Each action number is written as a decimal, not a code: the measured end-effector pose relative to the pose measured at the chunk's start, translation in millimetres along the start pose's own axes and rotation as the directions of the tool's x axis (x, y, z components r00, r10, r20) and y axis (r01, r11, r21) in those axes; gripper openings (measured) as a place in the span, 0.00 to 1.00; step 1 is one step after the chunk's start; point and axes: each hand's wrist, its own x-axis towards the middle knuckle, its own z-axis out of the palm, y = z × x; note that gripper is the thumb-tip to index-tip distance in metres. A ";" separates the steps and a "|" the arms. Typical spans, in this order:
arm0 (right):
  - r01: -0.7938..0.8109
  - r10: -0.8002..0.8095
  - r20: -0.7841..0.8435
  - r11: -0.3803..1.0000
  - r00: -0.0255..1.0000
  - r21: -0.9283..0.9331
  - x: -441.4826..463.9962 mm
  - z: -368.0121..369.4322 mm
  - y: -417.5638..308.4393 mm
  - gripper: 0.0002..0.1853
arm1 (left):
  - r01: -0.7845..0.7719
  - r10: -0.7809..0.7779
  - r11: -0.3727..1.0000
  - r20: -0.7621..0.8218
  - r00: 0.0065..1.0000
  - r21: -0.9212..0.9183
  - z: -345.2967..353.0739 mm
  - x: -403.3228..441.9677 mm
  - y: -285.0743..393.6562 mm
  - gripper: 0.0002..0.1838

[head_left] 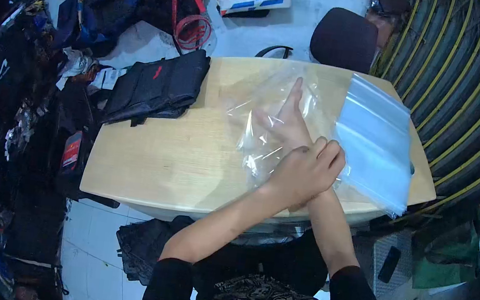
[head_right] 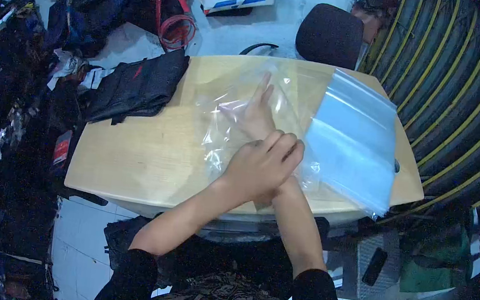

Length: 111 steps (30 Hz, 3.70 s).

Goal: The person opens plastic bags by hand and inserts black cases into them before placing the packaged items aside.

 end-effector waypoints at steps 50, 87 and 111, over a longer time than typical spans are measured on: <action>-0.536 0.022 0.626 0.541 0.779 0.648 -143.0 -70.1 -136.0 0.13 | 0.679 -0.678 0.730 -0.035 0.734 0.079 -127.2 -168.8 -167.9 0.28; -0.737 0.043 0.900 0.591 0.435 0.327 -44.0 125.4 -152.6 0.30 | 0.479 -0.885 -0.408 0.465 0.002 -0.778 -254.2 -355.1 -110.2 0.29; -0.797 -0.038 0.878 0.403 0.476 0.450 -42.4 136.9 -170.1 0.30 | 0.906 -0.975 -0.106 0.224 -0.013 -0.409 -234.1 -351.4 -99.9 0.31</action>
